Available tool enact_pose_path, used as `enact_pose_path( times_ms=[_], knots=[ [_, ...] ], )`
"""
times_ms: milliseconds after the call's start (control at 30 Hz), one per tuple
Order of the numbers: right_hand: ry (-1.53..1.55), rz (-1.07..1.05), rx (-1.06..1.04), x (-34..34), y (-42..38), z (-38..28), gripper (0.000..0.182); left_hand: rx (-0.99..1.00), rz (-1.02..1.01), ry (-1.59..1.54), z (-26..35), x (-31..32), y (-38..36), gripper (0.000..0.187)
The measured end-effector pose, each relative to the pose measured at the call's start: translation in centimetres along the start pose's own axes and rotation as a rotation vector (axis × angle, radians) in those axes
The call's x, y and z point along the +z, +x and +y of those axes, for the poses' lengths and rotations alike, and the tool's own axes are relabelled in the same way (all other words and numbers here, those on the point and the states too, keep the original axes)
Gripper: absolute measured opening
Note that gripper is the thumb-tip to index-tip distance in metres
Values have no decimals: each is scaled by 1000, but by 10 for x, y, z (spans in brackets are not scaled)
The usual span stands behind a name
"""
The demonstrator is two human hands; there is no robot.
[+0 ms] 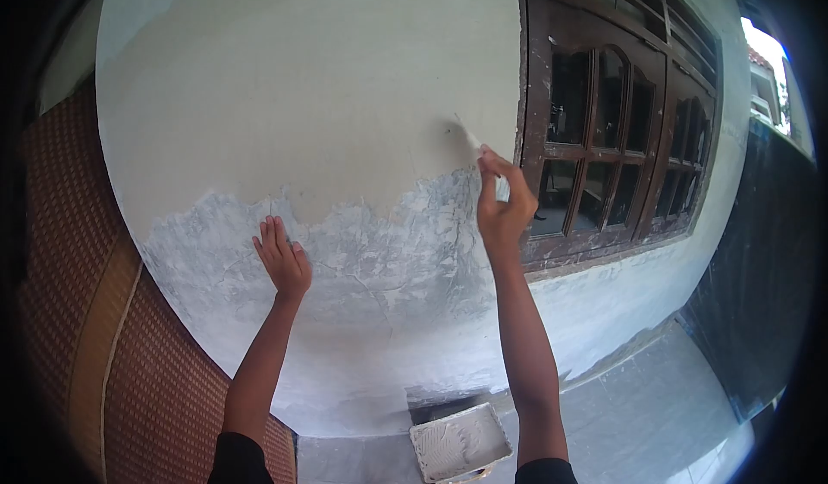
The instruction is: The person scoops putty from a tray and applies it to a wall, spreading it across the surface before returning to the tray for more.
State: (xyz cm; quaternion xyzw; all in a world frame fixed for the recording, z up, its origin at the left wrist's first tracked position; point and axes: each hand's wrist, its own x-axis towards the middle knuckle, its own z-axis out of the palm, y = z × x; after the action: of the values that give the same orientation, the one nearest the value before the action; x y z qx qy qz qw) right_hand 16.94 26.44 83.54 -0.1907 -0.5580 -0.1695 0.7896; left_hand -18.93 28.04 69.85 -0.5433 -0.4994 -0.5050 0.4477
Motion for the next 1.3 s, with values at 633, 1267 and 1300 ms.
enact_pose_path(
  times_ms=[633,1267,1300],
  knots=[
    [-341,-189,-356,26,-30,8,30,19,13,0,-1,0,0,54],
    [-349,-61,-411,12,-26,-6,29,16,4,0,-2,0,-1,54],
    [-349,-61,-422,16,-25,-4,29,21,10,-2,-2,0,0,54]
  ],
)
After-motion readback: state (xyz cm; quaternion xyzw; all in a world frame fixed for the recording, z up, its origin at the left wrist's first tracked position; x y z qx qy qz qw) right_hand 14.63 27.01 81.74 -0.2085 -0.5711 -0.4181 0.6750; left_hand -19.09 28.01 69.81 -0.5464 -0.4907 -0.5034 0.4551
